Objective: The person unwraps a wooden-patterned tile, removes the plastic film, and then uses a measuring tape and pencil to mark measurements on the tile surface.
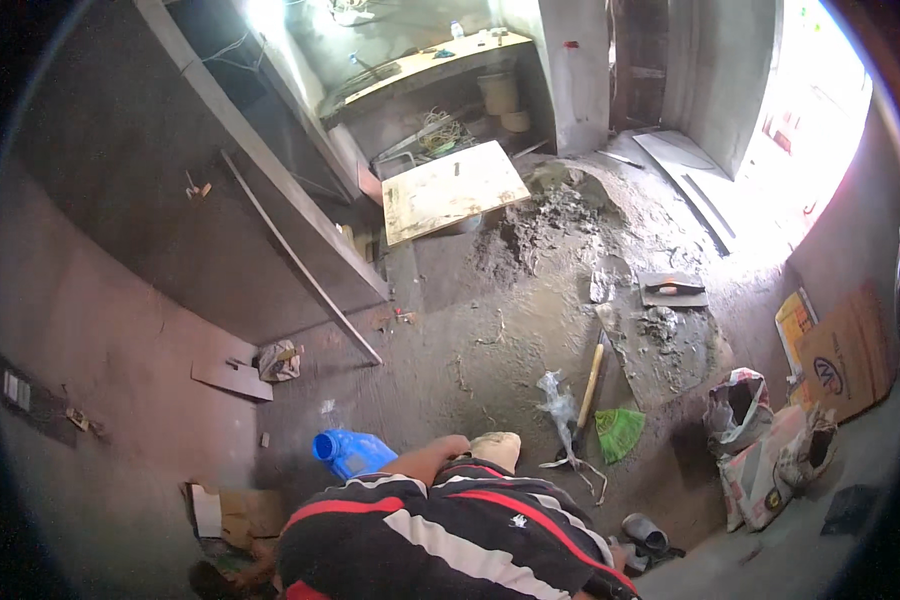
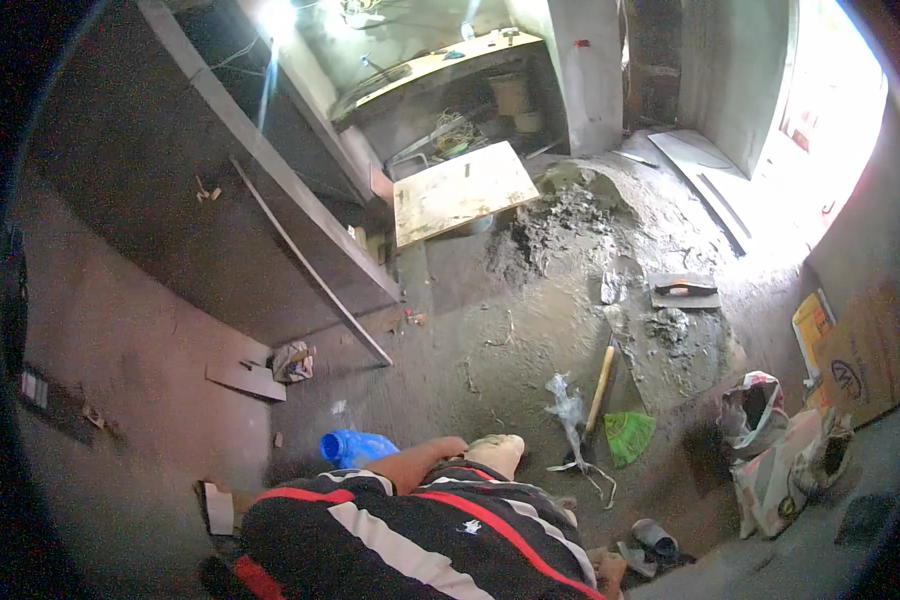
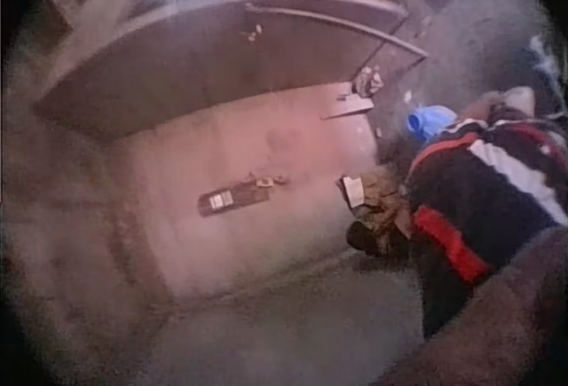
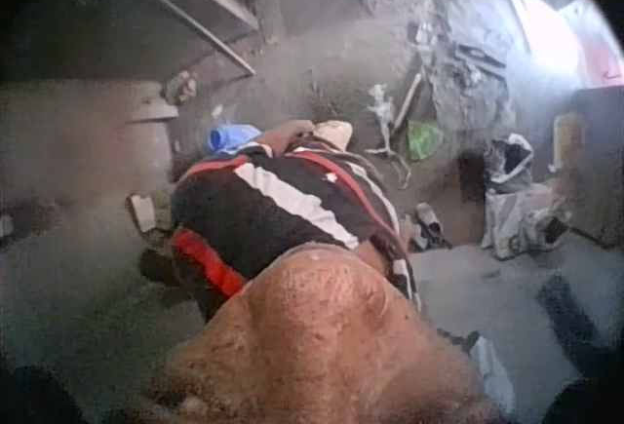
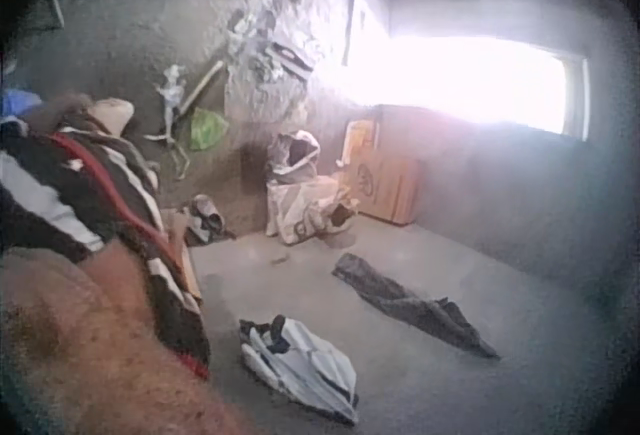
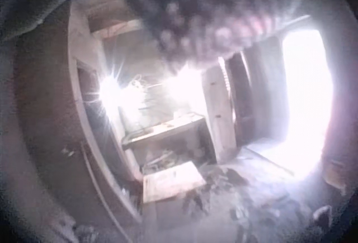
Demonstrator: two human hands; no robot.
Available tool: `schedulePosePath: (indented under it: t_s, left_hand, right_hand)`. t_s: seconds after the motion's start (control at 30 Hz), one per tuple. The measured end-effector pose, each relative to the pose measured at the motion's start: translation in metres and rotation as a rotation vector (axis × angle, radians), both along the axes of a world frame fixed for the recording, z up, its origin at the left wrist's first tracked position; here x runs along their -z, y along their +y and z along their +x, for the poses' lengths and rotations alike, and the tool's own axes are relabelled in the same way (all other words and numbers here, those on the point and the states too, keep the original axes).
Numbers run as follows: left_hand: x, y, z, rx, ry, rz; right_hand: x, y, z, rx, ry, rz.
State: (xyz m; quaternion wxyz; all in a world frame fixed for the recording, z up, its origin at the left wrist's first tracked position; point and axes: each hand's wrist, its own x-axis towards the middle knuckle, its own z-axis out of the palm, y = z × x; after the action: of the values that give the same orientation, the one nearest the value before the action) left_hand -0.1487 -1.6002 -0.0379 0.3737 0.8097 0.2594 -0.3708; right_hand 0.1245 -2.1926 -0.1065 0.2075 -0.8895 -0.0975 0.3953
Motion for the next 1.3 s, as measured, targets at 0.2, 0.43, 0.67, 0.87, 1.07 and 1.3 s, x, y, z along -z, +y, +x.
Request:
schedulePosePath:
  t_s: [0.2,0.43,0.67,0.87,1.07,1.3]
  left_hand:
    - [-0.014,0.046,0.051,0.335,-0.046,0.153]
    - [-0.031,0.105,0.090,-0.316,-0.238,0.086]
    - [0.006,0.156,0.018,-0.187,-0.035,0.190]
    - [0.008,0.172,-0.005,0.160,0.109,0.196]
    - [-0.030,0.205,0.001,-0.387,0.191,-0.158]
    - [-0.019,0.259,0.133,-0.079,0.243,-0.007]
  right_hand:
    - [-0.060,0.092,-0.028,-0.007,-0.002,-0.007]
    - [-0.093,0.151,-0.056,0.031,-0.030,-0.041]
    - [-0.106,0.167,-0.073,-0.133,-0.196,-0.060]
    - [-0.091,0.160,-0.140,-0.328,-0.171,-0.231]
    - [-0.052,0.190,-0.144,0.145,-0.002,-0.034]
    - [-0.093,0.177,-0.197,1.310,0.353,0.304]
